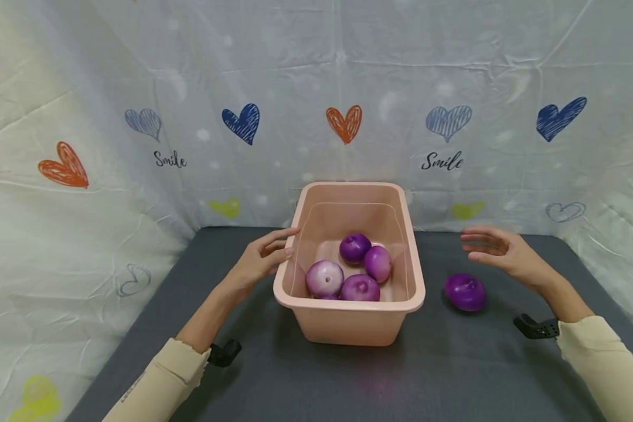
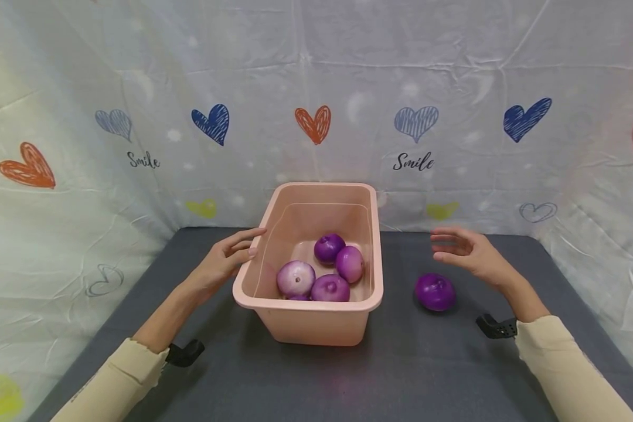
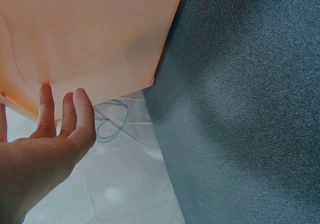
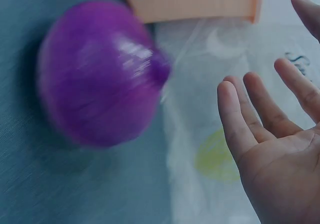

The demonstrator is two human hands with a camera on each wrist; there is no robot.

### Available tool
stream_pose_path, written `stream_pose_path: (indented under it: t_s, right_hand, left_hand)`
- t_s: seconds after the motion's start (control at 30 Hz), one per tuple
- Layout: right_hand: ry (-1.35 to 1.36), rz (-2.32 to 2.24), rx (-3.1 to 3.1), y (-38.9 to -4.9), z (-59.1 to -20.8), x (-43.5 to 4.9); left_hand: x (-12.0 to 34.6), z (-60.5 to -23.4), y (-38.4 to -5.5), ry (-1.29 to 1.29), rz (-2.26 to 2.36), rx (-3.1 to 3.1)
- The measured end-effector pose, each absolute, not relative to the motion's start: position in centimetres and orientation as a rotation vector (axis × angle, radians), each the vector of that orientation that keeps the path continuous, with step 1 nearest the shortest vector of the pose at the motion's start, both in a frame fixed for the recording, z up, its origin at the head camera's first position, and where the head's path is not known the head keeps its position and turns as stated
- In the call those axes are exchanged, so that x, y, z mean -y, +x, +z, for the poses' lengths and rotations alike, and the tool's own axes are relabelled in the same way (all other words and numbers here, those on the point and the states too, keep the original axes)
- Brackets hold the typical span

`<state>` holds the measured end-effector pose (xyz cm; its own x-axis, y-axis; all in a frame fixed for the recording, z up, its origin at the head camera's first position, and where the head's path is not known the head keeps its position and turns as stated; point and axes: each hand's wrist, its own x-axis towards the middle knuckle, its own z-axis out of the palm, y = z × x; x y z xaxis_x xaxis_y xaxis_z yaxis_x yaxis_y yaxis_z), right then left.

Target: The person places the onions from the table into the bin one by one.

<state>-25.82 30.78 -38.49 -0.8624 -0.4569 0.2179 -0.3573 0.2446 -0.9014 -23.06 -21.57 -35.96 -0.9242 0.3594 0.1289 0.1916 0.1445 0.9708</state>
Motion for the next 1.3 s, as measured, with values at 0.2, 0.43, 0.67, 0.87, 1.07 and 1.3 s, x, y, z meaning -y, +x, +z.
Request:
stream_pose_path:
  t_s: [0.2, 0.43, 0.67, 0.87, 1.07, 1.3]
  right_hand:
    - [-0.747, -1.615, -2.445, -24.7, -40.7, -31.5]
    - [-0.766, -1.586, -2.444, -23.8, -43.0, -31.9]
    - [-0.761, -1.534, -2.509, -23.5, -44.4, -31.4]
    - [-0.769, -1.516, -2.527, -23.4, -45.1, -30.9]
    - [-0.776, -1.483, -2.565, -23.6, -45.3, -30.5]
    - [-0.763, -1.376, -2.646, -23.8, -45.3, -30.0]
  left_hand:
    - [21.6, -36.0, -23.0, 0.541, 1.891, -2.282]
    - [21.6, -36.2, -23.1, 0.549, 1.893, -2.276]
    - [21.6, -36.2, -23.1, 0.541, 1.895, -2.282]
    - [21.6, -36.1, -23.1, 0.543, 1.892, -2.281]
    - [21.7, -36.1, -23.0, 0.549, 1.898, -2.266]
    - [21.7, -36.3, -23.1, 0.56, 1.891, -2.275]
